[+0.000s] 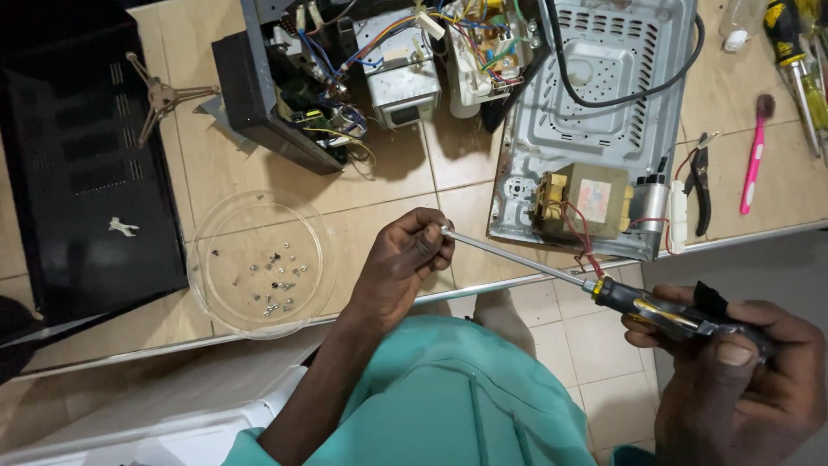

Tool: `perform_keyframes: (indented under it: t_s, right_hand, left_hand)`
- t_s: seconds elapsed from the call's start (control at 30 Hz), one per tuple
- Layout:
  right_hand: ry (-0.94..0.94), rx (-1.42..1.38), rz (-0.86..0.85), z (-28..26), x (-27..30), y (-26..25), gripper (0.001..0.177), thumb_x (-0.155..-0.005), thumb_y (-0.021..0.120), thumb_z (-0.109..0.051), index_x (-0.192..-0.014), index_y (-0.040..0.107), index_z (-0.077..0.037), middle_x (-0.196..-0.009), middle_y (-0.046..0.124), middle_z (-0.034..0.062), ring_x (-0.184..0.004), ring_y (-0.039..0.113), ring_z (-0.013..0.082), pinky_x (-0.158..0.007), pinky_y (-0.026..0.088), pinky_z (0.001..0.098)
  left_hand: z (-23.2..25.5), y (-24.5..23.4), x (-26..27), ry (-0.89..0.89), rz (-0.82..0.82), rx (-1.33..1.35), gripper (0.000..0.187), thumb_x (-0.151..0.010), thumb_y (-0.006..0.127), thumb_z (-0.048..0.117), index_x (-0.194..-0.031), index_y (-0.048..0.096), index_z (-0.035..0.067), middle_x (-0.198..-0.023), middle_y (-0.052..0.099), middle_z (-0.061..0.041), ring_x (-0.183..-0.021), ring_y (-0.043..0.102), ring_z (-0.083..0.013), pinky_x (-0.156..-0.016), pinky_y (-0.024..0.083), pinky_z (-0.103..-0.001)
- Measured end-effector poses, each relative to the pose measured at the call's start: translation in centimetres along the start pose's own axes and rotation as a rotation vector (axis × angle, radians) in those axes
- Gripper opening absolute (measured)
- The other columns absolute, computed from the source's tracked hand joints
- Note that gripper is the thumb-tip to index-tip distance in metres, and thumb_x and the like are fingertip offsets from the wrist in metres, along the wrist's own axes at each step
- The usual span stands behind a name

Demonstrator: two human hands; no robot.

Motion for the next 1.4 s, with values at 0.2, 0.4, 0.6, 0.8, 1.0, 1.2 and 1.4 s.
perform_keyframes:
  t_s: [0.2, 0.4, 0.6, 0.8, 1.0, 1.2, 1.4]
  right_hand:
    - [0.000, 0.093, 0.035, -0.7, -0.6, 0.1, 0.045, -0.122, 0.041, -0.033, -0.127, 0.037, 0.011, -0.114, 0.064, 0.0385, -0.072, 0.066, 0.0375, -0.069, 0.058, 0.0399]
    - [-0.024, 0.017, 0.065, 0.8, -0.8, -0.7, 0.053, -0.123, 0.045, -0.040, -0.135, 0.035, 0.012, -0.114, 0.057, 0.0418, -0.101, 0.068, 0.0459, -0.075, 0.061, 0.0475]
    - [0.049, -0.089, 0.073, 2.9, -1.0, -1.7, 0.057, -0.116, 0.053, -0.049, -0.136, 0.038, 0.002, -0.115, 0.060, 0.0356, -0.102, 0.070, 0.0402, -0.075, 0.063, 0.0429]
    - [-0.008, -0.032, 0.010, 1.6, -1.2, -0.7, 0.052, -0.120, 0.045, -0.043, -0.136, 0.034, 0.005, -0.118, 0.057, 0.0402, -0.086, 0.064, 0.0421, -0.074, 0.059, 0.0444]
    - [-0.072, 0.019, -0.069, 1.4, -0.7, -0.9, 0.047, -0.119, 0.042, -0.040, -0.135, 0.033, 0.003, -0.124, 0.059, 0.0405, -0.089, 0.065, 0.0401, -0.080, 0.061, 0.0443]
    - [-0.014, 0.154, -0.152, 0.8, 0.1, -1.7, 0.048, -0.113, 0.042, -0.038, -0.128, 0.036, 0.007, -0.132, 0.062, 0.0386, -0.093, 0.069, 0.0381, -0.082, 0.059, 0.0389]
    - [0.016, 0.211, -0.163, -0.9, 1.0, -1.0, 0.031, -0.112, 0.046, -0.017, -0.125, 0.034, 0.008, -0.130, 0.062, 0.0411, -0.087, 0.070, 0.0391, -0.084, 0.056, 0.0387]
  left_hand:
    - [0.0, 1.4, -0.5, -0.007, -0.081, 0.058, 0.024, -0.096, 0.074, 0.023, -0.109, 0.065, 0.005, -0.083, 0.063, -0.009, -0.081, 0.060, -0.0163, -0.070, 0.045, -0.027]
    - [-0.3, 2.0, -0.7, -0.014, -0.133, 0.108, 0.025, -0.096, 0.074, 0.023, -0.112, 0.063, 0.007, -0.092, 0.064, -0.010, -0.084, 0.061, -0.0181, -0.071, 0.045, -0.028]
    - [0.4, 2.5, -0.9, -0.006, -0.157, 0.098, 0.022, -0.097, 0.073, 0.023, -0.110, 0.062, 0.008, -0.097, 0.068, -0.012, -0.088, 0.066, -0.0207, -0.075, 0.050, -0.029]
    - [0.9, 2.6, -1.0, 0.020, -0.170, 0.115, 0.023, -0.098, 0.073, 0.022, -0.109, 0.062, 0.007, -0.096, 0.069, -0.012, -0.087, 0.067, -0.0210, -0.072, 0.051, -0.028]
    - [2.9, 2.6, -0.4, 0.100, -0.084, -0.178, 0.014, -0.099, 0.067, 0.019, -0.104, 0.064, 0.007, -0.089, 0.069, -0.012, -0.080, 0.066, -0.0172, -0.072, 0.053, -0.028]
    - [2.9, 2.4, 0.0, 0.112, -0.052, -0.424, 0.009, -0.098, 0.064, 0.017, -0.098, 0.065, 0.008, -0.087, 0.069, -0.007, -0.080, 0.069, -0.0153, -0.069, 0.055, -0.028]
    - [-0.9, 2.0, -1.0, 0.004, -0.089, -0.377, 0.004, -0.098, 0.063, 0.004, -0.100, 0.066, 0.005, -0.088, 0.070, -0.010, -0.081, 0.070, -0.0181, -0.069, 0.057, -0.029]
Point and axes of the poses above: each hand's wrist, its own x-axis away from the middle knuckle, its own y-axis out of the palm, z = x × y, the point moved 8 cm from there along -x, towards the middle knuckle
